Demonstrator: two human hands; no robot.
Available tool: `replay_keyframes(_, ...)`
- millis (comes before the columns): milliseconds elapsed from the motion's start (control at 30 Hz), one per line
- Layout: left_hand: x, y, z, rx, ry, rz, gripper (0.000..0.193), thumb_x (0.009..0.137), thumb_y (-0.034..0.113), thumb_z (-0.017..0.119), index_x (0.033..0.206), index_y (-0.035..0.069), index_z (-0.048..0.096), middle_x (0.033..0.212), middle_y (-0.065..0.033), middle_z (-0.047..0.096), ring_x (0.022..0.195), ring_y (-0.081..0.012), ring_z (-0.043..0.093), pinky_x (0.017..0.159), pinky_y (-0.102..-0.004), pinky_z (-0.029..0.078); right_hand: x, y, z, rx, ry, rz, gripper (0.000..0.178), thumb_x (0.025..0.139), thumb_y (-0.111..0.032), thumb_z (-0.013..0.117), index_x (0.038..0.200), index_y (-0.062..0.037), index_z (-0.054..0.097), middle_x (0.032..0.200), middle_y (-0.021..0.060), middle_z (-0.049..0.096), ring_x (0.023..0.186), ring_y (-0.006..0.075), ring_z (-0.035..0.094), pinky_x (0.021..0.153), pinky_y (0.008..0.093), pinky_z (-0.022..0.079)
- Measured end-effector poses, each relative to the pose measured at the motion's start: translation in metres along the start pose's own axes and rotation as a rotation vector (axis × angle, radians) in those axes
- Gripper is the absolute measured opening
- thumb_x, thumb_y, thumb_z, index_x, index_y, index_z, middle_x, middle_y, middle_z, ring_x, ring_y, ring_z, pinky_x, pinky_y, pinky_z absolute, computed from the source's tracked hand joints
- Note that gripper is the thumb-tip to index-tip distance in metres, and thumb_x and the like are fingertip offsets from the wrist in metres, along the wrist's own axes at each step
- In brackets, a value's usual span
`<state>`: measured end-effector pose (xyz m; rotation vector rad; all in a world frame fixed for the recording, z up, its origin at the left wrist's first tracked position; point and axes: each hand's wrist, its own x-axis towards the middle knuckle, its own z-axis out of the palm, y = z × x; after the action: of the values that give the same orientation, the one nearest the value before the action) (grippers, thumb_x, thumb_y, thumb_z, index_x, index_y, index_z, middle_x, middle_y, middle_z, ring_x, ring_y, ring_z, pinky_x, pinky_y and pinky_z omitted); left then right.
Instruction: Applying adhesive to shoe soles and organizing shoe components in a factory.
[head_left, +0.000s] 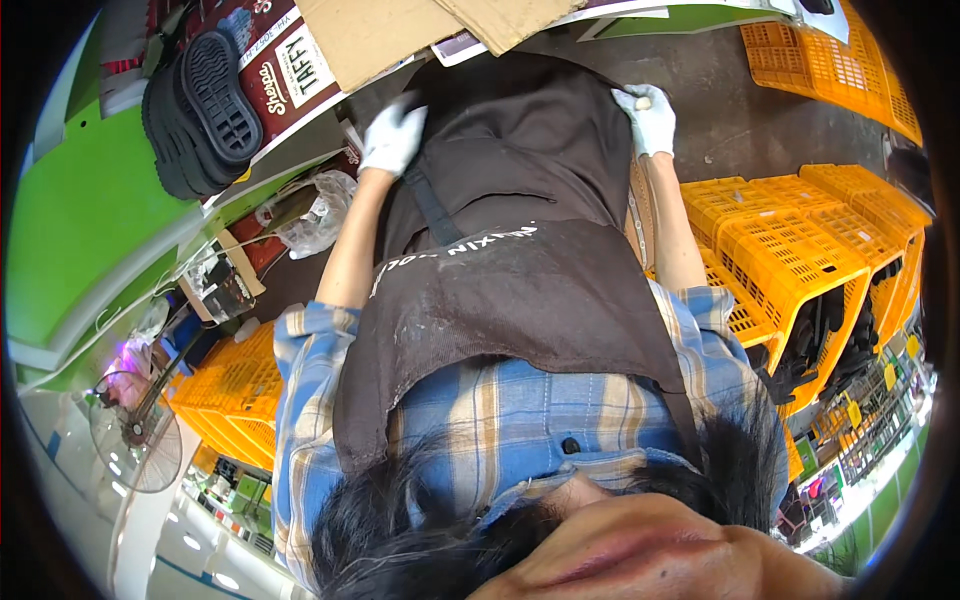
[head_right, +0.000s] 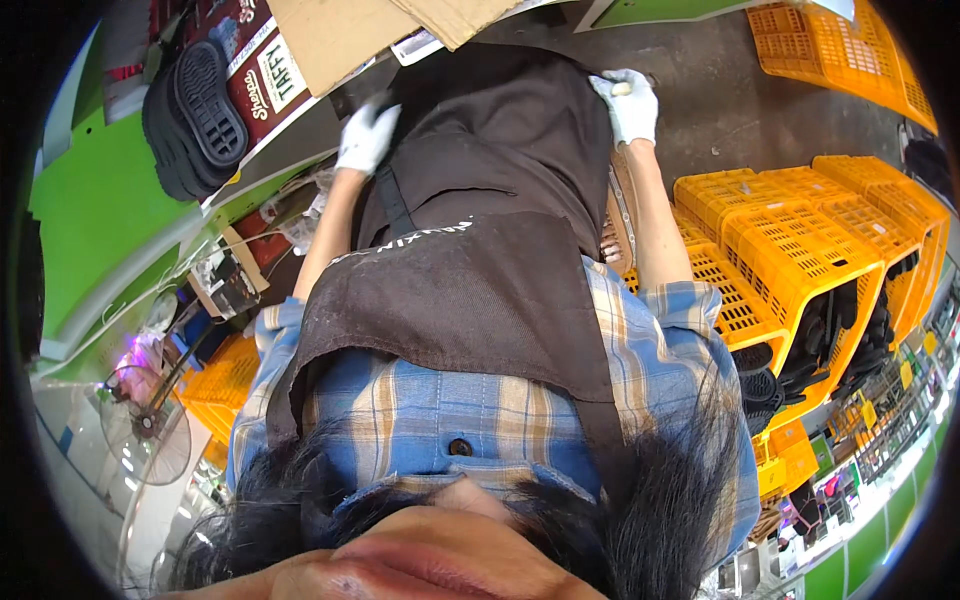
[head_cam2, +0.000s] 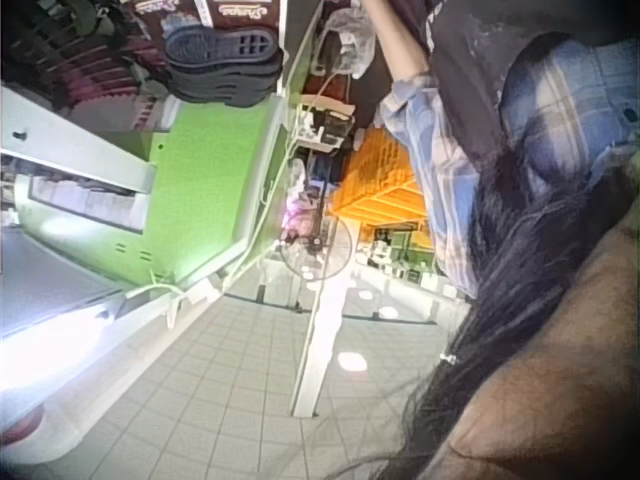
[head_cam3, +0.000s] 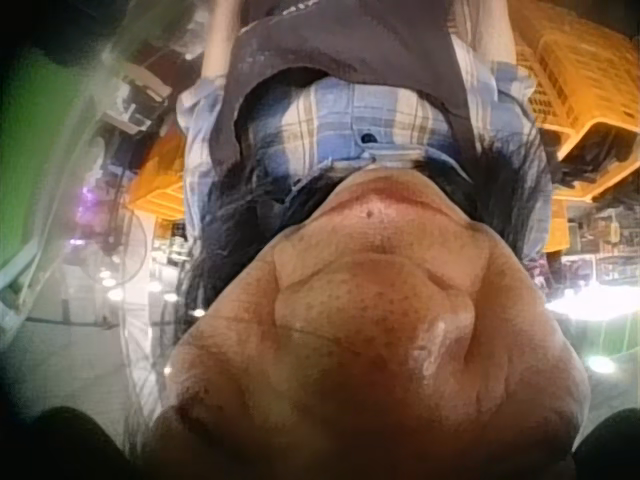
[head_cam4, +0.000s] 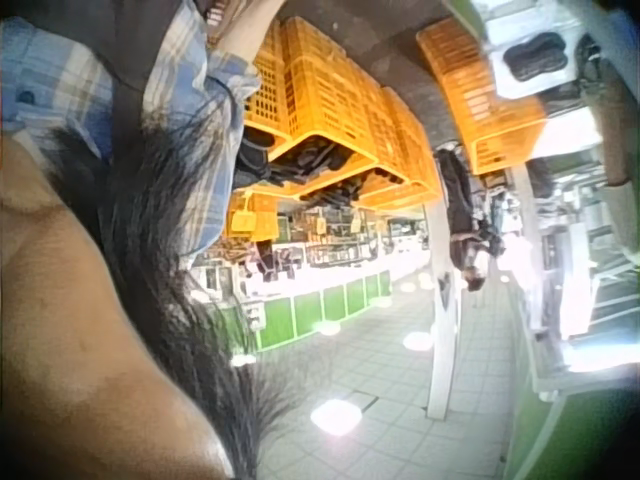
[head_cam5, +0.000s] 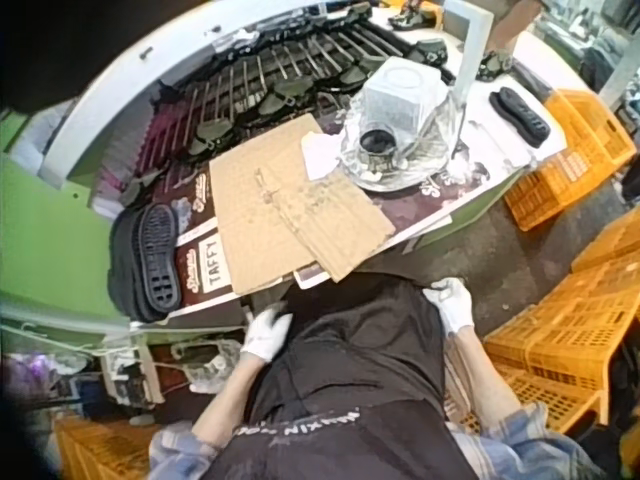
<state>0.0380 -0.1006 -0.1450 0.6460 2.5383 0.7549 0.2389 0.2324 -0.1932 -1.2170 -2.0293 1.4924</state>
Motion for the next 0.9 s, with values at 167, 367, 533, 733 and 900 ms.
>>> replay_keyframes(167,-0.064,-0.054,-0.021,0.167,-0.294,-0.627,0.062,0.086,0.041,0.06,0.118,-0.012,0.057,0.119,-0.0264,0.061,0.115,-0.0352,0.058,0.094,-0.0381,0.046,0.015,-0.013,0.048,-0.078,-0.221,0.011,0.032,0.076,-0.02,0.08,0.095,0.0007,0.066,0.09,0.0087,0.069,0.081,0.0146,0.064,0.077,0.026,0.05)
replay_keyframes(367,-0.102,-0.158,0.017,0.162,0.118,-0.465,0.034,0.085,0.035,0.065,0.09,0.002,0.071,0.084,-0.0148,0.071,0.078,-0.0248,0.066,0.074,-0.0364,0.049,0.048,-0.006,0.093,0.245,-0.367,0.01,0.033,0.068,-0.005,0.083,0.095,-0.0016,0.063,0.089,0.0053,0.064,0.082,0.014,0.058,0.077,0.0252,0.048)
replay_keyframes(533,-0.042,-0.098,-0.01,-0.29,0.58,-0.438,0.029,0.084,0.029,0.07,0.09,0.0,0.07,0.085,-0.0156,0.07,0.08,-0.0208,0.065,0.075,-0.0316,0.048,0.083,0.0,0.054,0.303,-0.015,0.09,0.035,0.076,-0.001,0.073,0.108,0.0056,0.061,0.101,0.0111,0.066,0.088,0.0179,0.06,0.08,0.0284,0.05)
replay_keyframes(733,0.027,-0.036,-0.004,-0.211,0.497,-0.287,0.033,0.085,0.032,0.07,0.097,0.001,0.069,0.087,-0.015,0.07,0.085,-0.0295,0.066,0.077,-0.0381,0.049,0.078,0.108,-0.017,0.045,0.018,0.087,0.034,0.075,-0.006,0.077,0.104,-0.0001,0.062,0.097,0.0089,0.065,0.089,0.0169,0.058,0.083,0.0296,0.047)
replay_keyframes(900,0.033,-0.016,0.026,0.027,0.481,-0.148,0.031,0.088,0.034,0.064,0.093,0.005,0.071,0.095,-0.0155,0.07,0.098,-0.0331,0.064,0.08,-0.0435,0.05,0.048,0.132,-0.062,0.122,0.14,0.261,0.028,0.076,0.006,0.07,0.102,0.0004,0.06,0.098,0.0082,0.065,0.09,0.0169,0.059,0.086,0.0299,0.05)
